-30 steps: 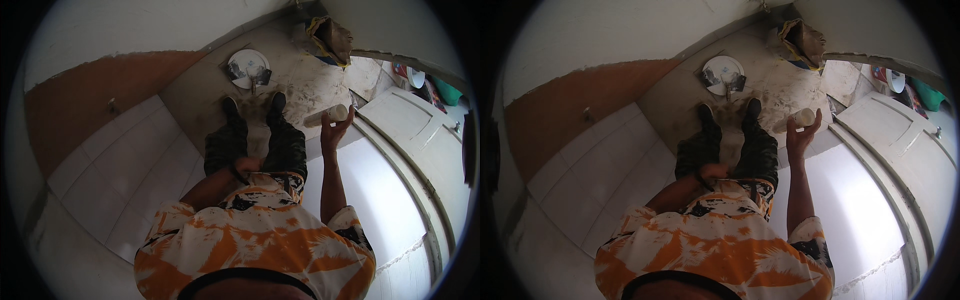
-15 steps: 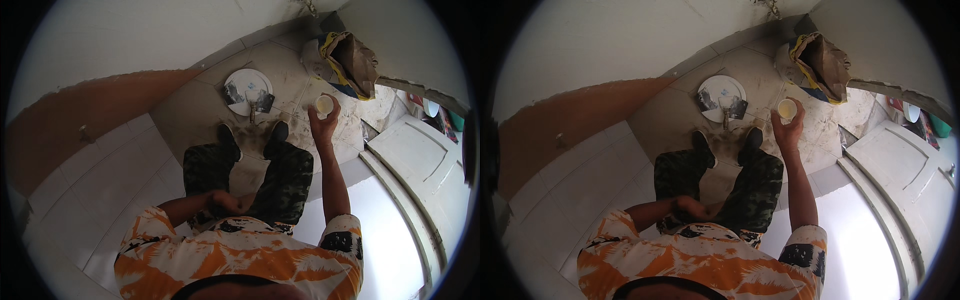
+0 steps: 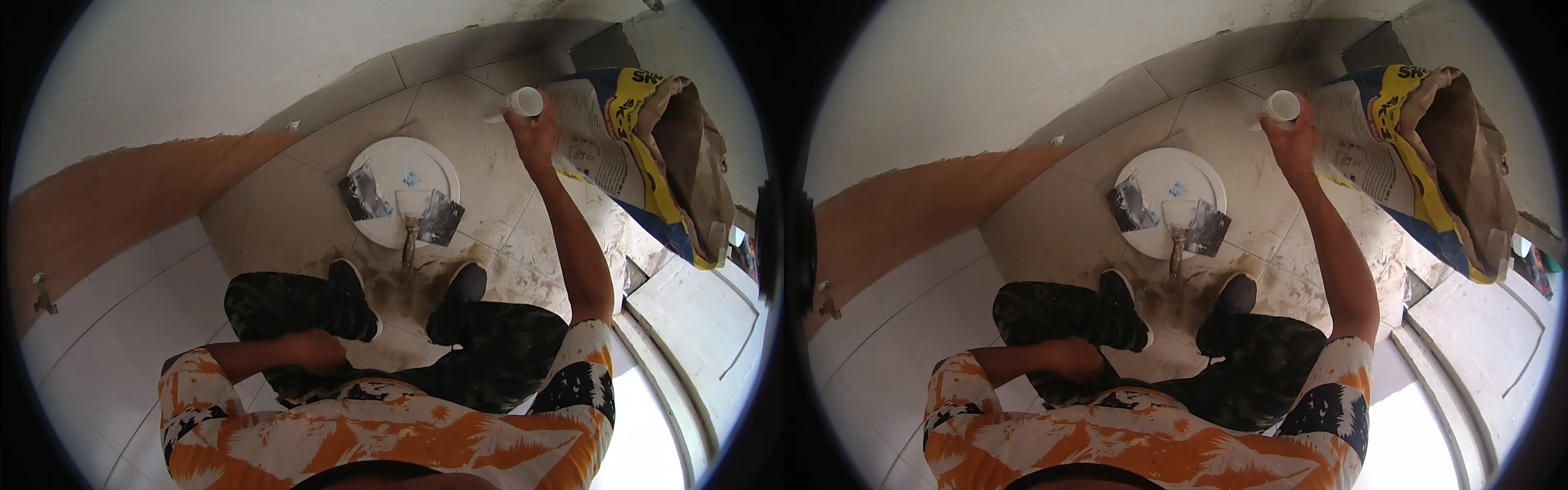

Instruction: The person scoops white powder from a bag into a bucket using a trowel, then mixes the powder with water using a trowel and a putty knife. The person repeatedly scoops and mixes the contents to form a paste.

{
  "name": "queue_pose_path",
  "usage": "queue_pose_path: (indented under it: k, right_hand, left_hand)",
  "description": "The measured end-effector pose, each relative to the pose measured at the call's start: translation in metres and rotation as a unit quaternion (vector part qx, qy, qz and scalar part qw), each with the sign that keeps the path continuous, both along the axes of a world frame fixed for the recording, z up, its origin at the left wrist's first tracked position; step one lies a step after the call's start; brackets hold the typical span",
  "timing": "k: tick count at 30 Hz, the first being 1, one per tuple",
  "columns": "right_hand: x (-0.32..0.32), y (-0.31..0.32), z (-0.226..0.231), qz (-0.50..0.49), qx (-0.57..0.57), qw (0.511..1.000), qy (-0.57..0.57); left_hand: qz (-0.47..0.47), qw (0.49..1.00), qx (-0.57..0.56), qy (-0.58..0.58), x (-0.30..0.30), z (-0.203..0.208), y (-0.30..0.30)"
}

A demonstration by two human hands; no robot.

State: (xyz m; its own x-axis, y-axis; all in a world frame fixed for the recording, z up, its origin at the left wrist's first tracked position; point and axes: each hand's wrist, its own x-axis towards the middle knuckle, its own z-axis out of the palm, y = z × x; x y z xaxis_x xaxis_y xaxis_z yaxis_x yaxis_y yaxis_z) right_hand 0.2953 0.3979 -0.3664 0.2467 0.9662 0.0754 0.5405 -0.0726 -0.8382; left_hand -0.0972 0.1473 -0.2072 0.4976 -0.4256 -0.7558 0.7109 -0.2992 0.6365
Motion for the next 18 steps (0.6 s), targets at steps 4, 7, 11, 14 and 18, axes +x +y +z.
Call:
queue_pose_path:
  k: [4,7,11,14,18]
  right_hand:
    - [-0.009,0.044,-0.039,0.028,0.019,0.999,0.034]
    - [-0.012,0.061,-0.047,0.033,0.030,0.999,0.025]
    - [-0.016,0.080,-0.067,0.041,0.056,0.998,-0.002]
    - [-0.023,0.087,-0.067,0.047,0.048,0.998,-0.007]
    - [-0.027,0.087,-0.061,0.041,0.089,0.995,-0.025]
  left_hand:
    - [0.106,0.988,0.113,-0.023,0.010,-0.065,0.031]
    - [0.172,0.941,0.283,-0.063,0.024,-0.079,0.045]
    - [0.240,0.908,0.320,-0.123,0.028,-0.077,0.052]
    - [0.244,0.904,0.329,-0.121,0.023,-0.078,0.052]
    - [0.248,0.916,0.302,-0.086,0.023,-0.072,0.056]
